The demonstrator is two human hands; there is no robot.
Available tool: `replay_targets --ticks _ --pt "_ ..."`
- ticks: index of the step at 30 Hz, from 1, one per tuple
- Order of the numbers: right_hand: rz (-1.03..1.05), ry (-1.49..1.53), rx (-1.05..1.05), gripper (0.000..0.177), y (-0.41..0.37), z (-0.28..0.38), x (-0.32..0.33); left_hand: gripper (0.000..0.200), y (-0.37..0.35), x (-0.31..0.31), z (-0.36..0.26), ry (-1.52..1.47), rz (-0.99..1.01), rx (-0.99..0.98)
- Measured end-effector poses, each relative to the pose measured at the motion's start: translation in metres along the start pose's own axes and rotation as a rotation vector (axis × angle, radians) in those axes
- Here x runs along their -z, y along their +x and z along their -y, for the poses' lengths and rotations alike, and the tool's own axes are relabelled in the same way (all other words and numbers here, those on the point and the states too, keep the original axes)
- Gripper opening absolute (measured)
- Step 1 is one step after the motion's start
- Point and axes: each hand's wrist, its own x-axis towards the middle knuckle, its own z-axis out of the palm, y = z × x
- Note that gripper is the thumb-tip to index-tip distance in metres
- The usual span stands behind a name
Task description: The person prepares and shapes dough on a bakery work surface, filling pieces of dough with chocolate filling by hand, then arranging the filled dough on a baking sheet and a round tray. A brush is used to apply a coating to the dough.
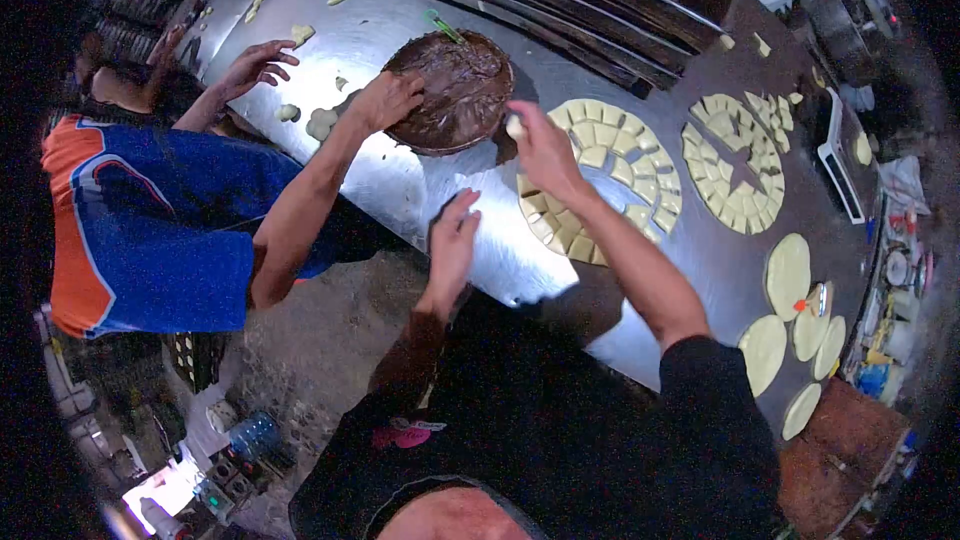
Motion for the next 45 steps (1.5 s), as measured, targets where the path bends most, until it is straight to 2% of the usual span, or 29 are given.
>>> replay_targets --ticks 1,2,4,5,6,8,9,10,12,13,16,18,20,21,22,24,26,27,28,30,32,34,36,37,38,40,42,44,45 --pt "0.013 -0.312 0.304 0.045 0.02 0.001 -0.006 0.036 0.014 0.007 0.031 -0.127 -0.047 0.068" --pt "0.023 -0.313 0.301 0.045 0.037 0.008 -0.011 0.033 0.021 0.014 0.025 -0.333 -0.061 0.203" --pt "0.414 -0.634 0.476 0.028 0.069 0.023 -0.023 0.033 0.036 0.022 0.012 -0.499 -0.108 0.329" --pt "0.463 -0.659 0.622 0.019 0.084 -0.002 -0.039 0.033 0.044 0.024 0.011 -0.504 -0.109 0.333" --pt "0.471 -0.66 0.62 0.019 0.09 0.0 -0.044 0.034 0.05 0.025 0.012 -0.581 -0.12 0.355" --pt "0.818 -0.916 0.546 0.021 0.097 0.007 -0.048 0.036 0.056 0.027 0.012 -0.664 -0.134 0.387" --pt "0.903 -0.889 0.385 0.025 0.096 0.031 -0.039 0.038 0.058 0.027 0.013 -0.746 -0.143 0.416" --pt "0.912 -0.893 0.382 0.025 0.1 0.028 -0.037 0.04 0.06 0.026 0.013 -0.829 -0.152 0.444" --pt "0.79 -0.537 0.431 0.028 0.11 0.021 -0.032 0.041 0.065 0.023 0.016 -0.911 -0.152 0.423" --pt "0.793 -0.539 0.428 0.028 0.109 0.017 -0.034 0.042 0.068 0.022 0.016 -0.983 -0.151 0.39" --pt "0.945 -0.89 0.416 0.035 0.104 0.02 -0.04 0.043 0.073 0.019 0.021 -1.091 -0.189 0.412" --pt "0.945 -0.894 0.485 0.037 0.103 0.019 -0.042 0.042 0.069 0.018 0.02 -1.044 -0.152 0.424" --pt "0.824 -0.535 0.308 0.037 0.102 0.023 -0.04 0.042 0.062 0.015 0.016 -0.994 -0.115 0.43" --pt "0.791 -0.366 0.307 0.038 0.103 0.011 -0.042 0.041 0.057 0.013 0.009 -0.931 -0.076 0.425" --pt "0.783 -0.37 0.309 0.038 0.099 -0.003 -0.037 0.04 0.052 0.009 0.001 -0.869 -0.035 0.417" --pt "0.867 0.479 -0.613 0.039 0.07 0.013 -0.02 0.034 0.044 0.003 -0.017 -0.883 -0.029 0.395" --pt "0.658 0.878 -0.697 0.04 0.026 0.041 -0.004 0.027 0.032 -0.005 -0.033 -0.951 0.005 0.273" --pt "0.614 0.956 -0.686 0.04 0.01 0.045 0.005 0.024 0.027 -0.007 -0.034 -0.913 -0.014 0.242" --pt "0.505 0.978 -0.71 0.037 -0.009 0.052 0.014 0.023 0.02 -0.012 -0.043 -0.931 -0.087 0.251" --pt "0.322 0.992 -0.748 0.034 -0.044 0.059 0.029 0.02 0.006 -0.023 -0.042 -0.808 -0.1 0.225" --pt "0.249 1.094 -0.736 0.033 -0.074 0.043 0.041 0.021 -0.007 -0.035 -0.038 -0.86 -0.038 0.203" --pt "0.037 1.173 -0.751 0.031 -0.103 0.043 0.056 0.022 -0.019 -0.05 -0.035 -0.916 0.021 0.18" --pt "-0.087 1.111 -0.644 0.034 -0.131 0.032 0.059 0.023 -0.028 -0.065 -0.034 -0.875 0.003 0.253" --pt "-0.093 0.857 -0.446 0.039 -0.146 0.029 0.054 0.023 -0.038 -0.076 -0.039 -0.868 -0.023 0.271" --pt "-0.071 0.22 -0.379 0.043 -0.157 0.054 0.064 0.023 -0.044 -0.085 -0.045 -0.861 -0.014 0.27" --pt "-0.281 -0.261 0.051 0.043 -0.181 0.045 0.056 0.022 -0.061 -0.099 -0.055 -0.628 0.059 0.232" --pt "-0.252 -0.281 0.076 0.042 -0.199 0.048 0.069 0.022 -0.077 -0.104 -0.061 -0.562 0.069 0.174" --pt "-0.249 -0.294 0.169 0.034 -0.209 0.045 0.079 0.022 -0.084 -0.099 -0.062 -0.266 0.15 -0.084" --pt "-0.132 -0.251 0.094 0.031 -0.211 0.051 0.09 0.019 -0.082 -0.095 -0.06 -0.165 0.168 -0.257"
